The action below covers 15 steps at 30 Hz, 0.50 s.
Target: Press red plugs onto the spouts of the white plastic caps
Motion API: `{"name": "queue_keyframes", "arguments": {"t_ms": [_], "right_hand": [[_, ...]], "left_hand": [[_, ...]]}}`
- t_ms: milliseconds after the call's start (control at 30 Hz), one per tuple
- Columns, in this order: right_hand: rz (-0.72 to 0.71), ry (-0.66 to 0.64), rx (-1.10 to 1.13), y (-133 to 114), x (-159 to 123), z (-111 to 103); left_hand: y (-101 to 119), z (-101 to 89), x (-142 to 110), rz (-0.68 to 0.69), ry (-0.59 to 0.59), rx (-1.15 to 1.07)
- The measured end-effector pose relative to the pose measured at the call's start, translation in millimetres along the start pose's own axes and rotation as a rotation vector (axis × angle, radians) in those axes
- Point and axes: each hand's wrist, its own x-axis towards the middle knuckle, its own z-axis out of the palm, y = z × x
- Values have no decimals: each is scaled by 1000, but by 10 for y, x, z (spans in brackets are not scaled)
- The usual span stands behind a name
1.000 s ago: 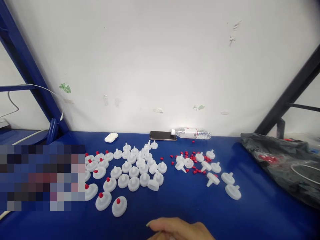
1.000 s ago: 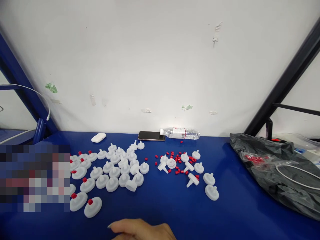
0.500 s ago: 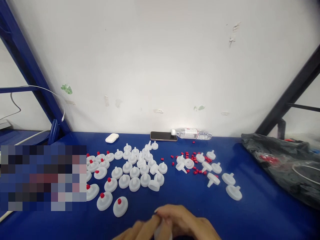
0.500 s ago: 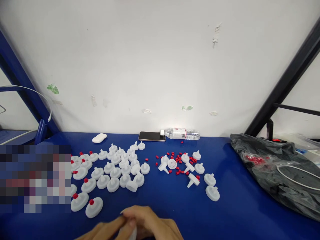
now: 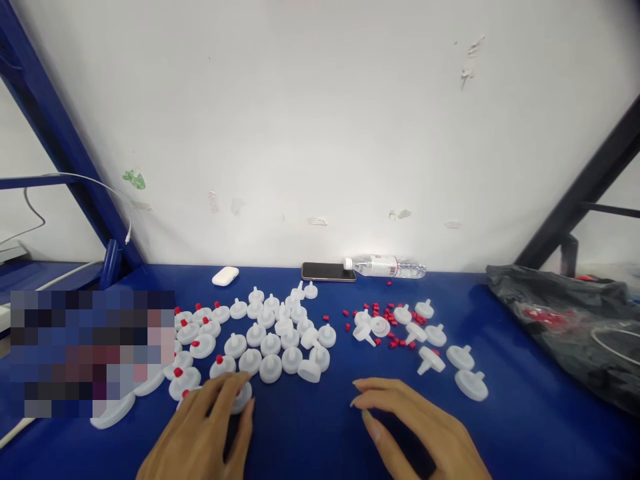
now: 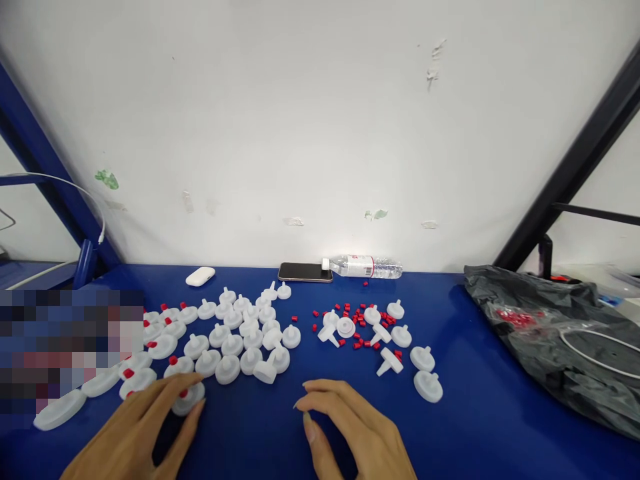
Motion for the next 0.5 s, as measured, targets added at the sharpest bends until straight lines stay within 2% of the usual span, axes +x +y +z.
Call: {"name": "queue_keyframes", "arguments": {"t_ms": [167, 267, 400, 500], "right_hand": [[5, -61, -58, 21, -16, 40], [13, -134, -78, 33, -20, 66], [17, -178, -87, 27, -13, 92], [-5, -161, -92, 32, -3, 59]], "left_hand": [[-146, 24, 35, -110, -85, 9], [-121, -19, 58, -87, -34, 25], [92, -142, 166, -30, 80, 11], [365, -184, 288, 59, 35, -65]]}}
